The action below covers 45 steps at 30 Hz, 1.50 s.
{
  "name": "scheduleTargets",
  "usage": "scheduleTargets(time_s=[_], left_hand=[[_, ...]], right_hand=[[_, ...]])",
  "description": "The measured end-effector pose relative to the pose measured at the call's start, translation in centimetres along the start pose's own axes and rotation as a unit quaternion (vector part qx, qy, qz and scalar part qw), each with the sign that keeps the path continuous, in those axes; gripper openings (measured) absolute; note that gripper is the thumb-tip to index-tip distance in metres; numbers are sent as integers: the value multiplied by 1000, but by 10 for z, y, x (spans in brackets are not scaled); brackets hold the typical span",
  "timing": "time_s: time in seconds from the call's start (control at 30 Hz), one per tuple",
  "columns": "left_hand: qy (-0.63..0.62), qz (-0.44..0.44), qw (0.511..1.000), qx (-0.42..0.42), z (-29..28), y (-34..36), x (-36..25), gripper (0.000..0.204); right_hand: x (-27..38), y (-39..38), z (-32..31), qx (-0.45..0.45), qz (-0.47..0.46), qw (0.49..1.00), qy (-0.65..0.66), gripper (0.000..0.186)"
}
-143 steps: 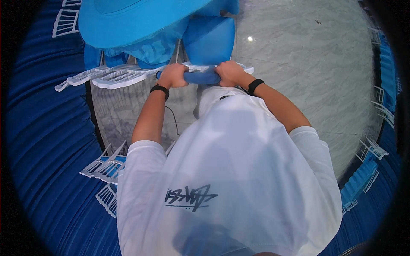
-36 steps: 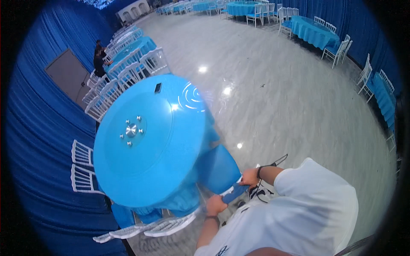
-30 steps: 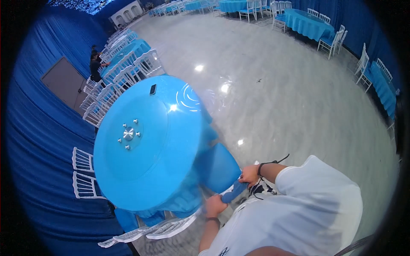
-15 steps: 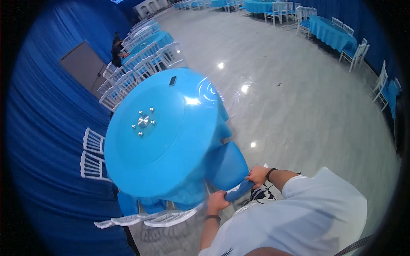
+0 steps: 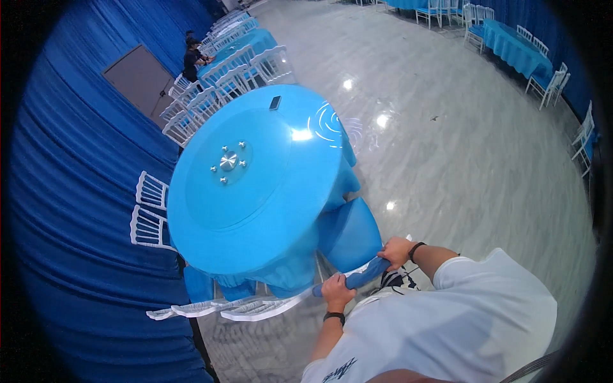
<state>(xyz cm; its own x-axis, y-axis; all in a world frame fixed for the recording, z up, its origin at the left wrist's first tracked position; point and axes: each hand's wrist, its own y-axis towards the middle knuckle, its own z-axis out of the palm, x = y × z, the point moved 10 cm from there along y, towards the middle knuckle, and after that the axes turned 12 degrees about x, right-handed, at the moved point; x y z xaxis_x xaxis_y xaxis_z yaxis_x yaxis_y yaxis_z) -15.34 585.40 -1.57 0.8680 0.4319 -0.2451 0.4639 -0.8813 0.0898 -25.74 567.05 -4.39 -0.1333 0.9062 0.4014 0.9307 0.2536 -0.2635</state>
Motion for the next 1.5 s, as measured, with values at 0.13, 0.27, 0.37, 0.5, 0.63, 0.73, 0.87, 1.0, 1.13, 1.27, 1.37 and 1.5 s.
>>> scheduleTargets(time_s=[0.13, 0.27, 0.37, 0.5, 0.63, 0.73, 0.87, 1.0, 1.13, 1.27, 1.37, 1.5], left_hand=[[7, -7, 1000, 9, 5, -2, 2, 37], [-1, 15, 1000, -19, 4, -2, 1, 32], [13, 25, 999, -18, 2, -3, -3, 32], [33, 49, 998, -30, -1, -3, -8, 32], [28, 60, 997, -44, -1, -6, -5, 31], [19, 51, 998, -32, 4, -7, 1, 31], [27, 63, 997, -29, -2, -6, -5, 31], [12, 64, 998, -21, -2, -7, -5, 32], [18, 54, 998, -21, 0, -8, -6, 32], [12, 52, 998, -22, 0, -7, -6, 31], [15, 47, 998, -27, 3, -9, -6, 32], [18, 47, 998, -28, 0, -6, -5, 32]], right_hand=[[2, 2, -3, 10, 7, 1000, 6, 52], [1, 1, -4, 40, 20, 999, -9, 54], [0, -1, 1, 69, 27, 997, -6, 58], [-6, 0, 10, 60, 17, 998, -1, 58], [0, 2, 2, 69, 21, 997, -8, 57], [4, 4, -3, 84, 18, 996, -7, 58], [0, 2, 6, 91, 32, 995, -13, 59], [2, 1, 7, 114, 25, 992, -37, 63], [3, 0, 3, 94, 21, 995, -30, 62], [2, 1, 8, 91, 12, 995, -31, 61], [0, 1, 11, 87, 8, 996, -28, 61], [-1, 1, 9, 61, -1, 998, -34, 57]])
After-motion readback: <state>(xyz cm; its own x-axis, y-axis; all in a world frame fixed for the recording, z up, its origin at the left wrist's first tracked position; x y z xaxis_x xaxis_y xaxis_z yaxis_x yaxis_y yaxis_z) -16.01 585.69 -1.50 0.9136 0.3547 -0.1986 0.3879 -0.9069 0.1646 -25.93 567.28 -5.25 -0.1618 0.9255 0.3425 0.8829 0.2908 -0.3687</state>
